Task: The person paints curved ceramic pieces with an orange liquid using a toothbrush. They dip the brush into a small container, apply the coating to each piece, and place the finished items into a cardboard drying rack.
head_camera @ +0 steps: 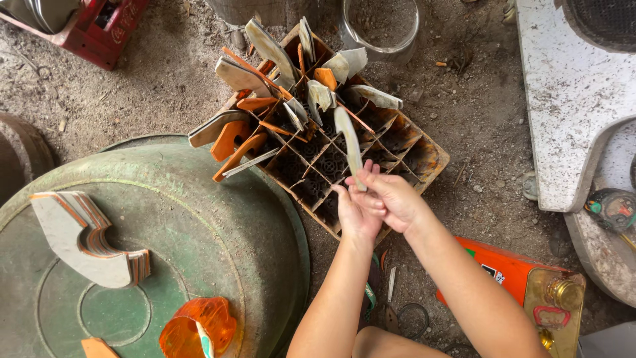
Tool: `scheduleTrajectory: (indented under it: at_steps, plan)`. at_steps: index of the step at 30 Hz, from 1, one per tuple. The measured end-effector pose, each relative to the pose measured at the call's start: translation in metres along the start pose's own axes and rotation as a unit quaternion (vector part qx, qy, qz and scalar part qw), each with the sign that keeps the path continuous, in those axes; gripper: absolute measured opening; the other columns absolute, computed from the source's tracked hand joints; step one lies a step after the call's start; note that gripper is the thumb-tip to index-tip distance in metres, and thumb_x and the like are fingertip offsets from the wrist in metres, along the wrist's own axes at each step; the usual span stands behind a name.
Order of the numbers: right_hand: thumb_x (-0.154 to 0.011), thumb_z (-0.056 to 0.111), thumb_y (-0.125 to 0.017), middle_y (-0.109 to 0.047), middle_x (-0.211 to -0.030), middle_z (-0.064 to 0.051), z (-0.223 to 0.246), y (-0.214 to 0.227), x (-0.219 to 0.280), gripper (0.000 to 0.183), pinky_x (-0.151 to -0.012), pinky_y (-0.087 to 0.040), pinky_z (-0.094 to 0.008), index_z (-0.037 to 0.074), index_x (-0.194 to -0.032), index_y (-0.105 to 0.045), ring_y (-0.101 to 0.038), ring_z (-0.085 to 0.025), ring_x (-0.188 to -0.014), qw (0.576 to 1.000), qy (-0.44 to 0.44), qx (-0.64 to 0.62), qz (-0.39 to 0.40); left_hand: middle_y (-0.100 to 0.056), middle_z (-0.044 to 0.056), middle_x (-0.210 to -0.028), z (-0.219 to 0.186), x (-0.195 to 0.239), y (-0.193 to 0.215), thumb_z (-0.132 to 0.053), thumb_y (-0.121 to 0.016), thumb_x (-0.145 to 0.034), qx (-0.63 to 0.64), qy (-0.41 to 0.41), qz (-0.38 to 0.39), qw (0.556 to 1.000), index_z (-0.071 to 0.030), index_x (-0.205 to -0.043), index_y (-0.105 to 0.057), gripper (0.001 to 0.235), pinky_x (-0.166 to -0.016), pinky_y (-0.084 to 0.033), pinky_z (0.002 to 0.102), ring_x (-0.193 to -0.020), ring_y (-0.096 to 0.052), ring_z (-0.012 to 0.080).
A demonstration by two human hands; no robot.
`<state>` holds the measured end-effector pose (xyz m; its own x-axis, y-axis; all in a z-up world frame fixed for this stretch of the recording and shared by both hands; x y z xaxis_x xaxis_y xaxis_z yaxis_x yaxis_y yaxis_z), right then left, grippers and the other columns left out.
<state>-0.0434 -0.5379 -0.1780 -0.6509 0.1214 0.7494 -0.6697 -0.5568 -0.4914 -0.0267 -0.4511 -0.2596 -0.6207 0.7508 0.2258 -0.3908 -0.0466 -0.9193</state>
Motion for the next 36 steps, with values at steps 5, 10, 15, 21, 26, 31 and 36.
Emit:
scheduleTrajectory:
  at_steps: [5,10,15,21,26,31,36]
  plan:
    - [-0.095,0.033,-0.071,-0.059,-0.080,0.000,0.024,0.002,-0.010,0.046,-0.039,-0.026,-0.018,-0.010,-0.112,-0.070,-0.035,0.000,-0.047,0.997,-0.019,0.065,-0.032,-0.060,0.007,-0.136,0.002,0.060,-0.029,-0.041,-0.042,-0.103,-0.374,0.064,-0.272,0.884,-0.008,-0.151,-0.046,0.058,-0.107,-0.047,0.039,-0.127,-0.058,0.0193]
    - [-0.090,0.039,-0.073,-0.061,-0.075,-0.001,0.047,-0.001,-0.027,0.043,-0.038,-0.021,-0.019,-0.003,-0.100,-0.073,-0.031,-0.001,-0.044,0.975,-0.049,0.206,-0.072,-0.069,0.007,-0.129,-0.010,0.104,-0.069,-0.026,-0.052,-0.101,-0.501,0.086,-0.318,0.801,-0.006,-0.146,-0.053,0.049,-0.105,-0.050,0.034,-0.117,-0.066,0.0161]
    - [-0.086,0.048,-0.074,-0.059,-0.069,0.003,0.064,-0.006,-0.052,0.048,-0.038,-0.021,-0.021,0.001,-0.092,-0.073,-0.031,-0.001,-0.043,0.953,-0.037,0.288,-0.089,-0.070,0.010,-0.125,-0.023,0.101,-0.083,-0.018,-0.055,-0.102,-0.587,0.024,-0.269,0.763,-0.001,-0.142,-0.057,0.044,-0.102,-0.048,0.032,-0.113,-0.064,0.0168]
    - [-0.088,0.056,-0.072,-0.057,-0.069,0.004,0.064,-0.016,-0.072,0.050,-0.040,-0.022,-0.020,0.006,-0.086,-0.071,-0.031,-0.001,-0.045,0.955,-0.051,0.267,-0.120,-0.069,0.011,-0.125,-0.028,0.082,-0.089,-0.015,-0.055,-0.103,-0.632,-0.019,-0.213,0.745,0.004,-0.142,-0.054,0.044,-0.105,-0.048,0.031,-0.115,-0.064,0.0160]
    - [-0.086,0.060,-0.068,-0.063,-0.073,0.004,0.057,-0.019,-0.070,0.049,-0.040,-0.025,-0.019,0.011,-0.087,-0.069,-0.034,-0.001,-0.045,0.968,-0.033,0.211,-0.131,-0.069,0.011,-0.125,-0.026,0.067,-0.083,-0.013,-0.055,-0.102,-0.643,-0.044,-0.201,0.737,0.004,-0.143,-0.052,0.045,-0.105,-0.049,0.031,-0.115,-0.064,0.0161]
    - [-0.085,0.076,-0.059,-0.058,-0.071,0.003,0.055,-0.013,-0.069,0.072,-0.040,-0.025,-0.019,0.005,-0.086,-0.071,-0.034,-0.002,-0.046,0.970,-0.026,0.200,-0.138,-0.066,0.012,-0.126,-0.023,0.053,-0.074,-0.012,-0.055,-0.103,-0.642,-0.054,-0.201,0.738,0.003,-0.144,-0.051,0.045,-0.104,-0.049,0.030,-0.116,-0.064,0.0161]
    - [-0.080,0.085,-0.051,-0.060,-0.072,0.001,0.054,-0.008,-0.070,0.084,-0.040,-0.027,-0.020,0.004,-0.087,-0.071,-0.033,-0.003,-0.045,0.967,-0.051,0.207,-0.140,-0.066,0.012,-0.128,-0.024,0.043,-0.072,-0.012,-0.055,-0.103,-0.645,-0.056,-0.202,0.735,0.003,-0.145,-0.052,0.045,-0.103,-0.050,0.031,-0.114,-0.064,0.0164]
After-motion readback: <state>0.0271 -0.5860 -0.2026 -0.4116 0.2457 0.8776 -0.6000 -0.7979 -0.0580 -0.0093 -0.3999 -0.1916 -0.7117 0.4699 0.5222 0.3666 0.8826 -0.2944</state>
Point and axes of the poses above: each hand's wrist, its own x-axis away from the middle knuckle, its own y-axis out of the back of the hand, z = x × y, the point moved 1 cm from there along -x, towards the middle knuckle
